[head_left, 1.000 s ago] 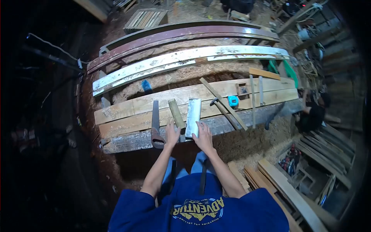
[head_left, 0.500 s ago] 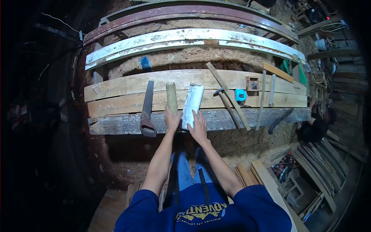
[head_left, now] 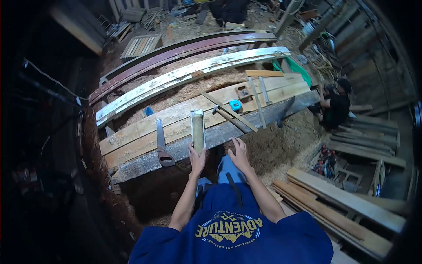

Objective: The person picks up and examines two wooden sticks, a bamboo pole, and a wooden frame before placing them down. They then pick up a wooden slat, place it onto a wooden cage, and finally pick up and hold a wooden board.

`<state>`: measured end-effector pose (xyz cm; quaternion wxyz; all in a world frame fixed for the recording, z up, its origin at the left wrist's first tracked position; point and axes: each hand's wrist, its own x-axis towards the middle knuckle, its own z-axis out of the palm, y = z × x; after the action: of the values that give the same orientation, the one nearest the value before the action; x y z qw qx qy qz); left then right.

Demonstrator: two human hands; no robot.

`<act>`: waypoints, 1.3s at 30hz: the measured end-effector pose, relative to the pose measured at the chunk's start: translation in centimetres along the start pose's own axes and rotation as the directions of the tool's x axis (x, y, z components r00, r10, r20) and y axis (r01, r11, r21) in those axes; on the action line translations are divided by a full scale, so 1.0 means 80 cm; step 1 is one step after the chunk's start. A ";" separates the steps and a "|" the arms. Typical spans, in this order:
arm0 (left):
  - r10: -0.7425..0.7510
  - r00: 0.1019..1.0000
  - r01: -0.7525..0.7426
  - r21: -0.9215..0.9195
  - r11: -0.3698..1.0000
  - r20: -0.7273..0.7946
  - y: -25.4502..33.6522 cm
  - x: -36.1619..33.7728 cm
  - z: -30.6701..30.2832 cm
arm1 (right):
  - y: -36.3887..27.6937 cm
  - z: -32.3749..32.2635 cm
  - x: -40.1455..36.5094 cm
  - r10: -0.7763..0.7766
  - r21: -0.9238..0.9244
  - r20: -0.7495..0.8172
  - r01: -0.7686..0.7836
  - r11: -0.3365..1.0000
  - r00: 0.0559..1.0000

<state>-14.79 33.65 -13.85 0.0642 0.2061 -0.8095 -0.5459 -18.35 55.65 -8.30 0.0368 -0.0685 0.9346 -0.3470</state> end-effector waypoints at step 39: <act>-0.178 0.945 0.249 0.251 0.935 -0.275 0.123 0.085 0.262 | 0.296 -0.025 0.317 -0.029 0.189 0.250 -0.019 0.982 0.968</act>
<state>-30.48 52.00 -14.01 0.0747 0.3672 -0.8373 -0.3982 -46.06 70.82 -22.80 0.1604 -0.1103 0.8848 -0.4233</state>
